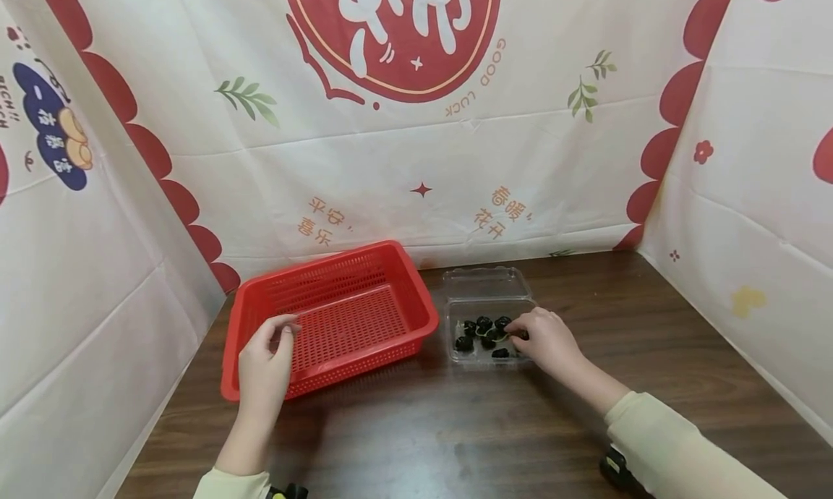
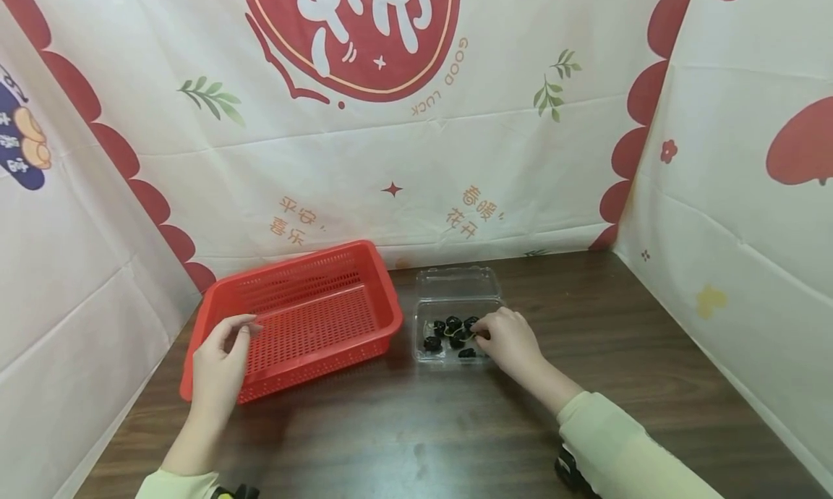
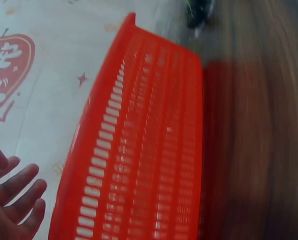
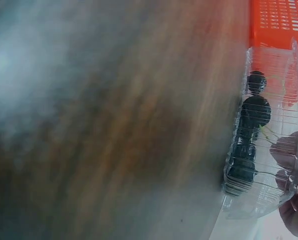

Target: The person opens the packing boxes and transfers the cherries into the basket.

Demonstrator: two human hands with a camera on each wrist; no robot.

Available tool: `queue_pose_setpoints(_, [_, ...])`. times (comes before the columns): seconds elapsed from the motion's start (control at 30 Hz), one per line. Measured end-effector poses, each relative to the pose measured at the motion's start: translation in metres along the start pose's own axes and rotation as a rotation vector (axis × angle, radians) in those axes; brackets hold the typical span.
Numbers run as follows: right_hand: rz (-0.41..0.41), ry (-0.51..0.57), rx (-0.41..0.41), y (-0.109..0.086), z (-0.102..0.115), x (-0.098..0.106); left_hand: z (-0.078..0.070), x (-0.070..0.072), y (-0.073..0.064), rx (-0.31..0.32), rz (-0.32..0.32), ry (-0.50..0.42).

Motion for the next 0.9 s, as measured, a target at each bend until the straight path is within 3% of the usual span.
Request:
queue_pose_setpoints(0.2, [0.002,0.012,0.008,-0.002,-0.003,-0.004,0.004,0.009,0.011,-0.041,-0.007,0.079])
queue_pose_setpoints(0.57, [0.052,0.043,0.000,-0.001,-0.010,-0.003,0.020,0.028,0.035,-0.107,0.120,0.282])
queue_pose_setpoints(0.73, [0.068,0.091,-0.043,-0.001,-0.016,-0.005,0.035,0.037,0.044,-0.087,0.148,0.376])
queue_pose_setpoints(0.9, [0.036,0.115,-0.072,-0.003,-0.019,-0.007,0.048,0.042,0.048,-0.020,0.189,0.428])
Point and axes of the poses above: each hand's wrist, its own y-axis towards the middle knuckle, its own x-axis out of the back of the hand, z = x × y, the point moved 4 cm from there along y, towards the middle knuckle, and after that the axes turned 11 degrees about -y, right-handed, at the moved point
